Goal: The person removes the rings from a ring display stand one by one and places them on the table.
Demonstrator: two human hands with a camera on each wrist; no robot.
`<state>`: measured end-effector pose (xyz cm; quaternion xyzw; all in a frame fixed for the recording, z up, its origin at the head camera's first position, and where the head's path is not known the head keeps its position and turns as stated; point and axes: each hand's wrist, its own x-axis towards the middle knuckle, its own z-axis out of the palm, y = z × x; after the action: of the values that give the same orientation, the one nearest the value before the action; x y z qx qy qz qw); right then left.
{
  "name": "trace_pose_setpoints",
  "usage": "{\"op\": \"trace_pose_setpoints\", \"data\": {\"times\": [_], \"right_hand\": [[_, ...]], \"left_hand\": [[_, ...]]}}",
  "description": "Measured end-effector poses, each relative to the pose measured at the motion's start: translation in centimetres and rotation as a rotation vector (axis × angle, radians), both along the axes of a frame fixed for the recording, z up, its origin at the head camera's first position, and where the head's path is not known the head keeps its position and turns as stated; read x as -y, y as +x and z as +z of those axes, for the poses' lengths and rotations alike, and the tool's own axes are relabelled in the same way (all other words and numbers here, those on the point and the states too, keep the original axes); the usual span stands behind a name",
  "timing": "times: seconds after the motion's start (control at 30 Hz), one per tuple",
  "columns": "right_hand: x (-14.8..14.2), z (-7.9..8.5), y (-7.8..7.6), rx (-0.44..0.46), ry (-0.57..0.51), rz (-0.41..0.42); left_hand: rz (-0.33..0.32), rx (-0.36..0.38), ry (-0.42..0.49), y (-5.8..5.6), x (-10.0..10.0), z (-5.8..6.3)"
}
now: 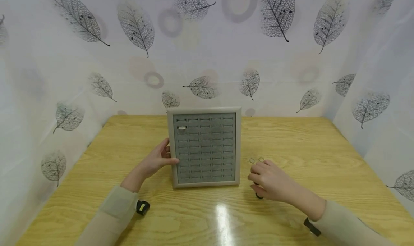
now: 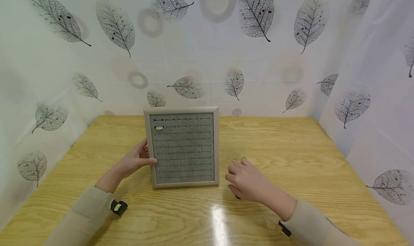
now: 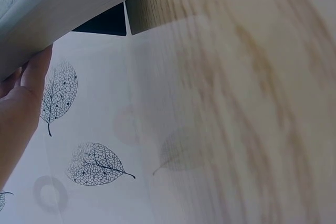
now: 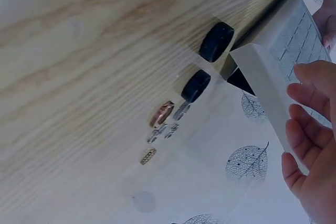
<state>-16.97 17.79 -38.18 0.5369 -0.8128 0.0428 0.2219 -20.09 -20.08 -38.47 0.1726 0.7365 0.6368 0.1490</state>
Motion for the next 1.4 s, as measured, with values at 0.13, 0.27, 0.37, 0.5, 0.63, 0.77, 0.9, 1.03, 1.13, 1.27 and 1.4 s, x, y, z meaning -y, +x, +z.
{"op": "trace_pose_setpoints", "data": {"times": [0.13,0.27,0.37,0.5,0.63,0.77,0.9,1.03,1.13,1.27,1.4], "right_hand": [[0.5,0.3,-0.1,0.006,0.008,-0.008],[1.1,0.6,-0.2,-0.004,0.016,-0.014],[1.6,0.9,-0.4,-0.015,-0.002,-0.001],[2.4,1.3,-0.7,-0.023,-0.03,0.018],[3.2,1.9,-1.0,-0.043,-0.046,0.028],[4.1,2.5,-1.4,-0.077,-0.086,0.053],[5.0,3.1,-1.8,-0.111,-0.124,0.081],[5.9,3.9,-2.3,-0.135,-0.152,0.096],[6.7,4.6,-2.6,-0.146,-0.168,0.098],[7.8,5.4,-3.0,-0.152,-0.189,0.108],[8.8,6.2,-3.4,-0.161,-0.224,0.134]], "left_hand": [[-0.001,0.001,-0.001,0.0,0.0,0.0],[-0.004,0.004,0.001,0.0,-0.1,0.0],[0.0,0.007,-0.005,0.0,0.0,-0.2],[0.007,0.009,-0.012,0.0,0.0,-0.2],[0.008,0.009,-0.012,0.0,-0.1,-0.1],[0.009,0.006,-0.014,0.0,-0.1,-0.1],[0.008,0.002,-0.013,0.0,-0.1,-0.1],[-0.001,0.0,-0.002,0.0,-0.1,-0.1],[-0.007,0.003,0.008,0.0,-0.1,-0.1],[-0.007,0.006,0.007,-0.1,-0.1,-0.1],[-0.003,0.008,0.002,-0.1,-0.1,-0.2]]}}
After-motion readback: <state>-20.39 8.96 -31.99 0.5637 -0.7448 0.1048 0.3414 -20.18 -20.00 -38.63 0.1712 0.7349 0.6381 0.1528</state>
